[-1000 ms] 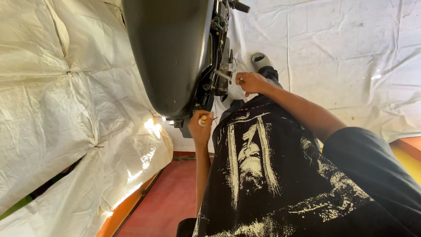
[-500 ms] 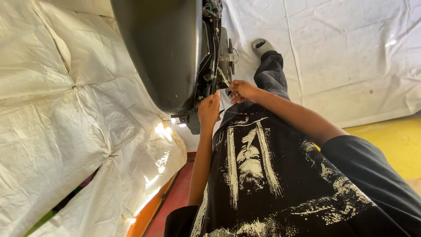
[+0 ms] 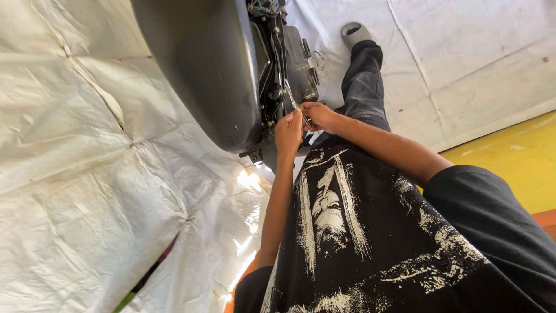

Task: The person uses a wrench to tighten bolts on the rear section of a motorcycle, specifically around the seat and tail assembly. They hold the motorcycle body with one hand while turning the wrench with the other to secure the components.

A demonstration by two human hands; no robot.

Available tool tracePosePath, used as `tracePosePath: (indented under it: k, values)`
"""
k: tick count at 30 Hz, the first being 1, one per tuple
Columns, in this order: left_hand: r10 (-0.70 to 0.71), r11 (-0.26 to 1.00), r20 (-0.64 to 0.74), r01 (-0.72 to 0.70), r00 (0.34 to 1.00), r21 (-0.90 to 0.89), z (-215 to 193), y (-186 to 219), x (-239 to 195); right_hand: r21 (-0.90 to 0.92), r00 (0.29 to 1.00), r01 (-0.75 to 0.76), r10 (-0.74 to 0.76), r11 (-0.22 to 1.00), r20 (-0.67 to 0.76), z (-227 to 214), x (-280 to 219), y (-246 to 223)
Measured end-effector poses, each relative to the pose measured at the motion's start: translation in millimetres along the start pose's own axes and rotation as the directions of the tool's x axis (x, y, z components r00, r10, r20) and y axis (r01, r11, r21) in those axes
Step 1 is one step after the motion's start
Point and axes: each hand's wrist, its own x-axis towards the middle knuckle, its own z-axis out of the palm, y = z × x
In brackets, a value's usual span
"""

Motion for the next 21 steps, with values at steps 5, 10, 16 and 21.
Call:
tracePosePath:
  k: [5,10,16,21]
  values:
    - [-0.038,0.999,0.027,0.038,0.999,0.005,4.9,-19.5,5.5,0.149,0.998,-0.066,0.065,0.987,0.011,13.7,8.6,17.7]
    - [0.013,0.987,0.077,0.000,0.997,-0.158,-0.4,-26.4,-1.1,0.269,1.000,0.012,-0.008,0.963,-0.018,16.6,0.4,-18.2]
    - [0.120,0.965,-0.078,-0.134,0.990,-0.223,-46.8,-22.2,-14.4,0.222,0.996,0.075,-0.062,0.972,-0.065,27.1,-13.2,-27.7]
    - [0.261,0.914,-0.134,-0.289,0.956,-0.283,-91.2,-33.9,-11.3,0.032,1.000,0.002,-0.002,0.999,-0.006,33.5,-21.4,2.2]
